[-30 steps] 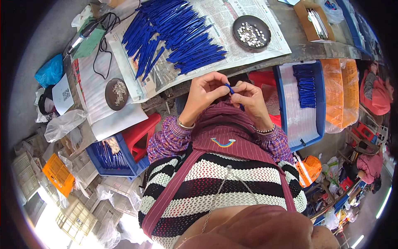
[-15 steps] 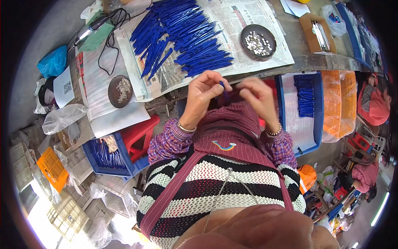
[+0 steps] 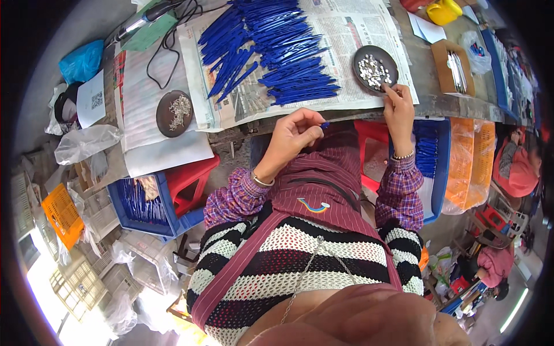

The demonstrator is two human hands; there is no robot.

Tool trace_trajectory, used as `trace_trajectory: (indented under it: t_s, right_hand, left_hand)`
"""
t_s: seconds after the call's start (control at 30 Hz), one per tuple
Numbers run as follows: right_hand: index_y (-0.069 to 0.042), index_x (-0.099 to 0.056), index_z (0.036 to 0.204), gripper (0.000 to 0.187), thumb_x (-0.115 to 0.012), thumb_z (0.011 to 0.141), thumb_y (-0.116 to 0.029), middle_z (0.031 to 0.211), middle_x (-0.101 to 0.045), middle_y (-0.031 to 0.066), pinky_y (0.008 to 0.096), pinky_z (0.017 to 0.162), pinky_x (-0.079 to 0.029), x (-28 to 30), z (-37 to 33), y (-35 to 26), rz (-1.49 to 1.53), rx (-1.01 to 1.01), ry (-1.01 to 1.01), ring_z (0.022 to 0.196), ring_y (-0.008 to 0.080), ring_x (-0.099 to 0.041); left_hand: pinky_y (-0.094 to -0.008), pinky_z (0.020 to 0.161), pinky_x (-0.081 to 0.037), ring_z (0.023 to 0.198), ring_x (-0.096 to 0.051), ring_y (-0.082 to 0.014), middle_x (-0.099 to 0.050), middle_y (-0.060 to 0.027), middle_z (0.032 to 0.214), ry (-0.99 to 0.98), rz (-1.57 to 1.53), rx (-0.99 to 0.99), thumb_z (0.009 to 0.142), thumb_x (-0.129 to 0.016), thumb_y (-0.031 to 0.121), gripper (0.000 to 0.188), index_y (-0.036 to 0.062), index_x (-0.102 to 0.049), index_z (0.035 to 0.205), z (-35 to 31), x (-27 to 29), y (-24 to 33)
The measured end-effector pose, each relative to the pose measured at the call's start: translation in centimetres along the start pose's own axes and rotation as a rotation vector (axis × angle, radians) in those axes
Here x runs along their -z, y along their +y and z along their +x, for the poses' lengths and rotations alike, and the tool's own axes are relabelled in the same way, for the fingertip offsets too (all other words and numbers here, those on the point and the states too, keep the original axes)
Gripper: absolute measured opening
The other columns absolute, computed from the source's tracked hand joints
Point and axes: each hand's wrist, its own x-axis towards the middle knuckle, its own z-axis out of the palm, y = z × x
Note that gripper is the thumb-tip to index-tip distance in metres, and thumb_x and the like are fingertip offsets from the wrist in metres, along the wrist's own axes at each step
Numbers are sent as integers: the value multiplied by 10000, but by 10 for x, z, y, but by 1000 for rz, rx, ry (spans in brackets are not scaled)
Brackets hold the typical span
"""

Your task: Assembling blue plastic pens by hand by inserting internal components and caps.

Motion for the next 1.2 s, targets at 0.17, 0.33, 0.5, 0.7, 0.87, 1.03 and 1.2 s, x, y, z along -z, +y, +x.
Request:
trace_trajectory:
  t_s: [0.17, 0.33, 0.5, 0.7, 0.87, 1.03, 1.2]
  right_hand:
    - [-28, -667, 915, 211, -666, 704, -31, 844, -553, 89, 282, 649, -442, 3, 7, -2, 48, 22, 5, 751, 208, -565]
    - [-31, -678, 828, 150, -676, 679, -54, 830, -581, 88, 303, 641, -451, 8, 15, 0, 147, -43, -24, 723, 226, -575]
    - [-32, -675, 831, 136, -661, 696, -38, 840, -605, 84, 279, 627, -460, 9, 12, 3, 220, -76, -12, 690, 192, -587]
    - [5, -653, 867, 106, -625, 768, -19, 858, -624, 28, 222, 646, -444, 10, -16, -36, 779, -357, -87, 723, 90, -561]
    - [48, -628, 883, 99, -599, 789, 38, 862, -629, 59, 219, 685, -473, -3, -51, -88, 1295, -616, -252, 771, 114, -594]
    - [24, -600, 909, 121, -613, 789, 36, 845, -627, 71, 216, 677, -485, -16, -65, -102, 1460, -677, -266, 754, 109, -594]
    - [9, -576, 909, 136, -628, 785, 26, 838, -613, 53, 208, 663, -476, -18, -68, -101, 1514, -693, -221, 731, 98, -579]
  left_hand:
    - [-175, 510, -370, 587, -493, -48, -608, -26, 756, 0, 9, 11, 819, -595, 21, 137, 14, -586, 955, 1, 0, -9]
    - [-169, 501, -376, 575, -488, -36, -600, -14, 751, 10, 14, 3, 812, -602, 29, 150, 8, -588, 960, 1, 2, -11]
    - [-171, 499, -382, 574, -492, -37, -594, -15, 747, 6, -13, -20, 810, -603, 34, 163, 11, -590, 971, 1, 2, -11]
    - [-178, 503, -385, 578, -496, -46, -594, -14, 754, 64, -32, -23, 813, -615, 44, 183, 21, -599, 993, 3, -1, -16]
    - [-177, 502, -378, 579, -488, -42, -591, -1, 758, 39, -37, -3, 815, -614, 39, 173, 24, -609, 988, 6, -8, -16]
    - [-179, 511, -380, 593, -485, -39, -595, -1, 771, 19, -37, -2, 822, -608, 37, 160, 14, -612, 980, 6, -10, -17]
    - [-176, 521, -389, 602, -490, -37, -613, -4, 796, -8, -7, 12, 825, -602, 35, 158, 17, -618, 981, 5, -9, -18]
